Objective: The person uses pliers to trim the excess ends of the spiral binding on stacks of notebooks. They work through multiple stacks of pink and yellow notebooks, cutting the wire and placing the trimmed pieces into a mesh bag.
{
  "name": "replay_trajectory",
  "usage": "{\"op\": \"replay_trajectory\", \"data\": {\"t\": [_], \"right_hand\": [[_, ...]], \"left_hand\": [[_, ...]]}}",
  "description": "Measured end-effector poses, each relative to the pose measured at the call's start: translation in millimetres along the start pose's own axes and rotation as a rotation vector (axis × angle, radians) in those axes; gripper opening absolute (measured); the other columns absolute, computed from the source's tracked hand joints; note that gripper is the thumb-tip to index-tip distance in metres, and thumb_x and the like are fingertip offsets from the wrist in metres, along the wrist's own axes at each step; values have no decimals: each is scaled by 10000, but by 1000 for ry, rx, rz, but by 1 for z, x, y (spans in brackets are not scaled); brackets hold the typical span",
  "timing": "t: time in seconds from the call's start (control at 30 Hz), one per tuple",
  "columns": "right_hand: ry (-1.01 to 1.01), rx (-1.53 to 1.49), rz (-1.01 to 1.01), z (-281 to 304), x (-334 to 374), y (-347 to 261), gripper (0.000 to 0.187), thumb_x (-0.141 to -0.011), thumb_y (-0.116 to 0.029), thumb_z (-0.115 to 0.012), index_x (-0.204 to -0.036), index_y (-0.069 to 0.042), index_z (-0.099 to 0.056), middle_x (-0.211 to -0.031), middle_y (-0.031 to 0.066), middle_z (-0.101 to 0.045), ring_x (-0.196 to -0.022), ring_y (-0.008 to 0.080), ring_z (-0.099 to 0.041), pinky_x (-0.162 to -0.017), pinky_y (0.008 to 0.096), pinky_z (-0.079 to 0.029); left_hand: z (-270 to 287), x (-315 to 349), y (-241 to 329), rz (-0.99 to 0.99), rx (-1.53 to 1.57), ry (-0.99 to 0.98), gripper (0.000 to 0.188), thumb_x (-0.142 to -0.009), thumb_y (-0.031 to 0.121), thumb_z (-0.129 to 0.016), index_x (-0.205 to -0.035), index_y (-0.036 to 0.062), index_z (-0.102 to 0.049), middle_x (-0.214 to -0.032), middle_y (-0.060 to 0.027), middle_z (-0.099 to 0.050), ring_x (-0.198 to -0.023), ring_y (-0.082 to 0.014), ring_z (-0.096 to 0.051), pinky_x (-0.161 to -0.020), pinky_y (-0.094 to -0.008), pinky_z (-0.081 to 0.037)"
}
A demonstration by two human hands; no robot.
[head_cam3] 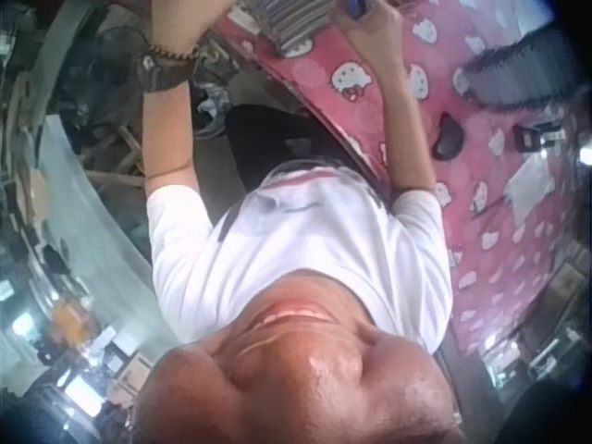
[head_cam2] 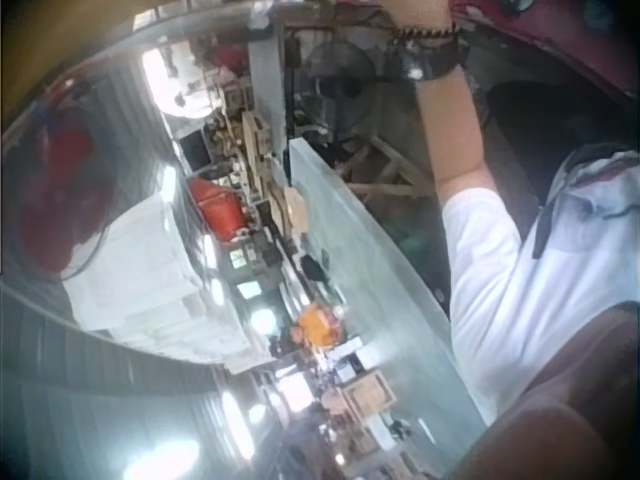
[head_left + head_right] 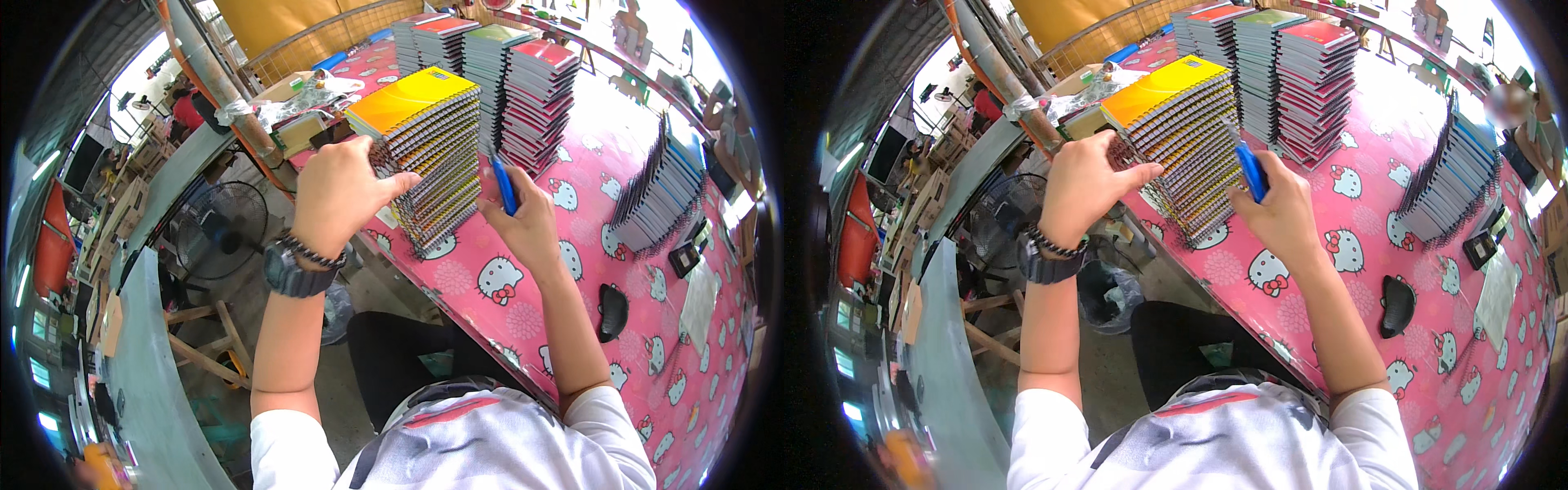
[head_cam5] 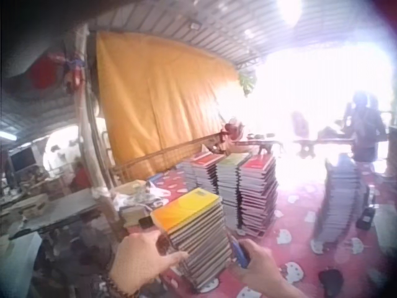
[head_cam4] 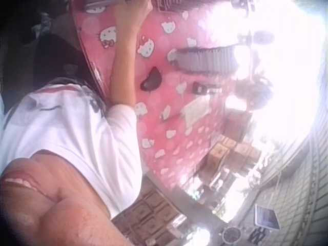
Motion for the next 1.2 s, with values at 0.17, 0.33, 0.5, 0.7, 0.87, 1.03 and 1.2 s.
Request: {"op": "replay_trajectory", "data": {"t": [0.17,0.33,0.5,0.7,0.87,1.03,1.2], "right_hand": [[114,205,500,-14,-15,-29,422,-673,-88,-704,-1082,-35,-613,-896,143,-597,-856,309,-597,-764,411,-490],[106,256,347,-23,-20,-31,438,-645,-163,-720,-1054,-48,-614,-941,128,-592,-934,313,-571,-817,413,-479],[176,373,414,-25,-22,-30,464,-651,-178,-714,-1080,-47,-594,-976,140,-590,-986,325,-552,-873,427,-446],[38,397,272,-24,-21,-41,331,-664,-207,-702,-944,-53,-617,-851,111,-626,-862,305,-616,-748,430,-496],[59,412,209,-17,-15,-38,330,-662,-219,-704,-932,-53,-616,-825,108,-628,-831,306,-626,-720,437,-500],[271,495,530,-27,-18,-29,346,-666,-221,-704,-954,-55,-611,-821,112,-627,-822,315,-627,-715,444,-499],[-43,470,177,-25,-17,-40,350,-657,-215,-713,-956,-63,-615,-852,105,-630,-868,301,-615,-758,435,-492]], "left_hand": [[-10,-8,-9,-103,-50,57,355,-714,263,-784,-852,-38,-656,-738,-197,-662,-720,-314,-678,-669,-378,-522],[3,-9,-10,-81,158,36,338,-756,251,-763,-837,-54,-642,-684,-149,-657,-616,-207,-645,-604,-318,-497],[7,-11,-13,-147,251,25,257,-815,183,-696,-883,-63,-663,-679,-123,-661,-602,-115,-609,-586,-280,-483],[8,-9,-12,-141,181,19,253,-821,175,-684,-888,-69,-671,-676,-125,-662,-590,-106,-599,-581,-273,-478],[10,-4,-11,-60,265,-29,259,-818,185,-698,-880,-66,-680,-661,-98,-652,-586,-80,-570,-577,-251,-466],[0,-4,-22,-66,382,-11,233,-823,148,-700,-902,-70,-681,-690,-66,-668,-601,-62,-560,-577,-235,-461],[0,-2,-19,-19,307,-21,200,-833,113,-689,-899,-76,-678,-719,-45,-676,-641,-50,-579,-589,-225,-463]]}}
Point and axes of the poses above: each hand's wrist, its own x-axis away from the middle knuckle, its own z-axis out of the back of the hand, y = z × x, the point moved 1 cm from there along -x, towards the middle knuckle
